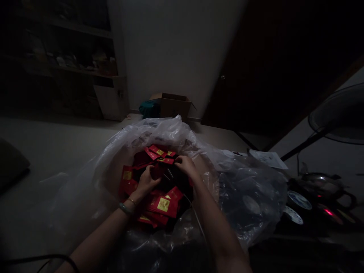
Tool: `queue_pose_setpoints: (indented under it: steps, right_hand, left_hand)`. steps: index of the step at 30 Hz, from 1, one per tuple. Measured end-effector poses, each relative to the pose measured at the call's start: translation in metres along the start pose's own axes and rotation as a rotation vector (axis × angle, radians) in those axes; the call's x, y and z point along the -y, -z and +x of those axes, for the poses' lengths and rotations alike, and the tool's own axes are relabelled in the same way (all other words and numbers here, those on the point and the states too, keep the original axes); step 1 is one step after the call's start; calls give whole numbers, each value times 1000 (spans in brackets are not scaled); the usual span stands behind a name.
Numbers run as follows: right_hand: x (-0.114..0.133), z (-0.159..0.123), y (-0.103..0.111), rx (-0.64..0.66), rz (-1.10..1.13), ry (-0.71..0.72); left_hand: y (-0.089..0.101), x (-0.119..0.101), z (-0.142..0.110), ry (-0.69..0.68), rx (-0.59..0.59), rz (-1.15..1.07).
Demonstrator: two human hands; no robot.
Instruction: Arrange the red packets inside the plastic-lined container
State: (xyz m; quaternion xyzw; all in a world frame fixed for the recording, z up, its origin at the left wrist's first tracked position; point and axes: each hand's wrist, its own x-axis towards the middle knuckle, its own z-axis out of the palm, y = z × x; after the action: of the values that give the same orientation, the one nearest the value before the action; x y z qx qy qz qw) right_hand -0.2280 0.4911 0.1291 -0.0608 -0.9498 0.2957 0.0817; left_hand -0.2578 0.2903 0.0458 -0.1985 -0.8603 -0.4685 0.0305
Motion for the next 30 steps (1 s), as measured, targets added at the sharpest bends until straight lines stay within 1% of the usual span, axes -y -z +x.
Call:
queue_pose_setpoints:
  steps: [3, 5, 8, 10, 13, 15, 19, 21, 23, 26, 28, 30]
  right_hand:
    - [10, -6, -16, -18, 18, 171]
    - [19, -7, -31, -22, -13, 243]
    - [26, -4, -49, -52, -69, 220]
    - [25, -1, -53, -41, -35, 193]
    - [21, 2, -52, -26, 98, 141]
    - [19, 2, -49, -39, 149, 101]
    - [23, -2, -45, -86, 61, 102]
    - [27, -3, -45, -96, 37, 117]
    - [32, -4, -44, -73, 47, 131]
    - [36, -4, -42, -96, 57, 133]
    - [37, -3, -40, -121, 71, 126]
    - [36, -2, -38, -78, 111, 125]
  left_hand:
    - [1, -1, 0, 17, 5, -8]
    - [1, 0, -1, 29, 5, -20]
    - [2, 1, -1, 47, 11, -57]
    - [3, 2, 1, 71, 32, -89]
    - [3, 3, 3, 113, 67, -123]
    - [2, 4, 4, 111, 92, -157]
    - [2, 4, 3, 49, 133, -206]
    - [1, 4, 3, 49, 134, -204]
    - [1, 4, 4, 65, 127, -218]
    - [-1, 7, 7, 91, 153, -332]
    - [-2, 9, 8, 117, 212, -454]
    - [-3, 10, 9, 153, 270, -552]
